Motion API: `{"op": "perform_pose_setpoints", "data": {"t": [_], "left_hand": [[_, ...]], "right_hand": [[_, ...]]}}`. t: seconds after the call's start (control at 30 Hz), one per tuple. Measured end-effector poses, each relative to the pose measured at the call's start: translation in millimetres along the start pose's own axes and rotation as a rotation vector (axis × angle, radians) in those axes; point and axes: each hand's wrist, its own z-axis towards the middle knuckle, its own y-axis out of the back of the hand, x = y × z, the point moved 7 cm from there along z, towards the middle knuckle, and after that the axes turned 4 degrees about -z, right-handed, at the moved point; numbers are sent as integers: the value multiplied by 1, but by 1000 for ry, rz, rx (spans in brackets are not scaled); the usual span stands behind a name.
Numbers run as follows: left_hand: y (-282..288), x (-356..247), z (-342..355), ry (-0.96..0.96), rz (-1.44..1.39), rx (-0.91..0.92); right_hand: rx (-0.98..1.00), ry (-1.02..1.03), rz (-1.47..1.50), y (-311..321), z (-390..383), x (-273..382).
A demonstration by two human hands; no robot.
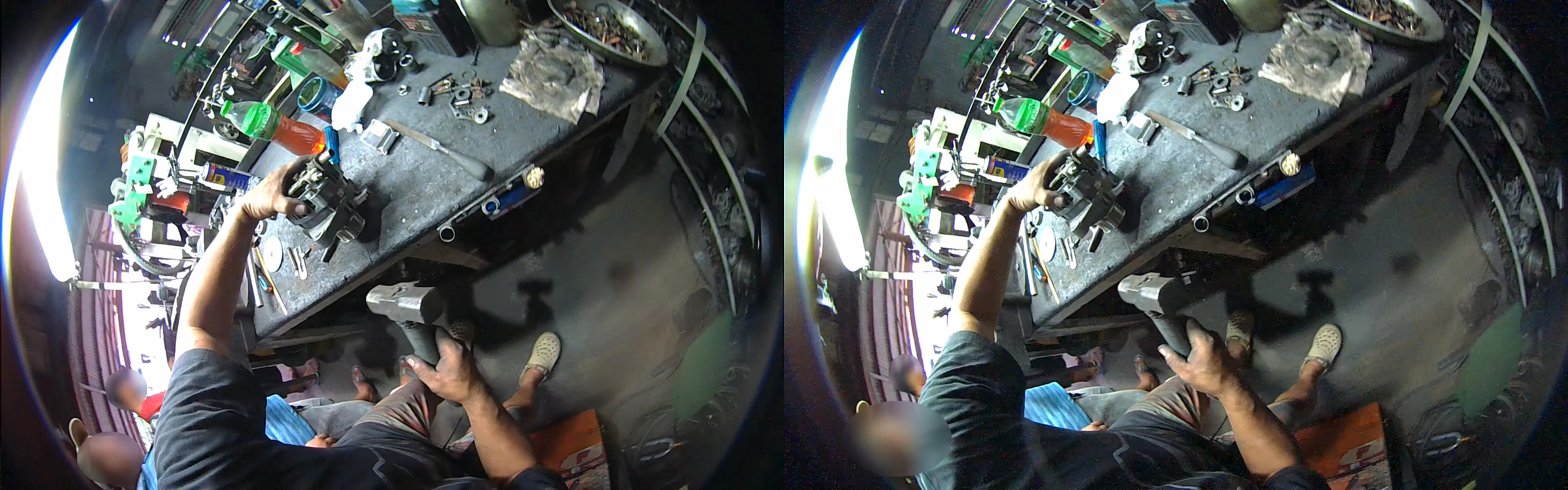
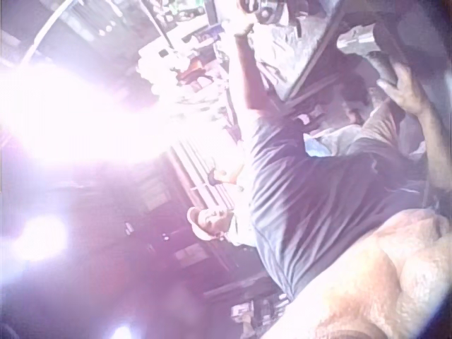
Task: The person uses a hammer to tap on a metallic engine component held in their left hand, repeatedly striking it on a workbench. They rotate the part to access different areas and continue hammering throughout the clip.
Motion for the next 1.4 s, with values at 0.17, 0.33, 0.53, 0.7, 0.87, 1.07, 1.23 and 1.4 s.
{"op": "perform_pose_setpoints", "data": {"t": [0.17, 0.33, 0.53, 0.7, 0.87, 1.07, 1.23, 1.4], "left_hand": [[0, -1, 2, -7, 60, -24], [-4, -5, -2, -26, 37, -105], [-5, 0, -8, -23, 34, -121], [-7, -3, -10, -28, 5, -131], [-9, -2, -18, -10, 10, -150], [-12, -5, -12, -10, -72, -131], [9, 19, -21, 39, 130, -200], [-10, 1, -16, 9, 29, -164]], "right_hand": [[-18, 25, 242, -21, 20, 0], [-136, 55, 261, -17, 57, 31], [-41, -11, 275, -31, 83, 54], [-132, 6, 276, -33, 84, 60], [-58, -49, 291, -34, 78, 45], [-83, -70, 196, -26, 51, 27], [-44, -14, 136, -24, 46, 28], [-68, -16, 228, -33, 50, 30]]}}
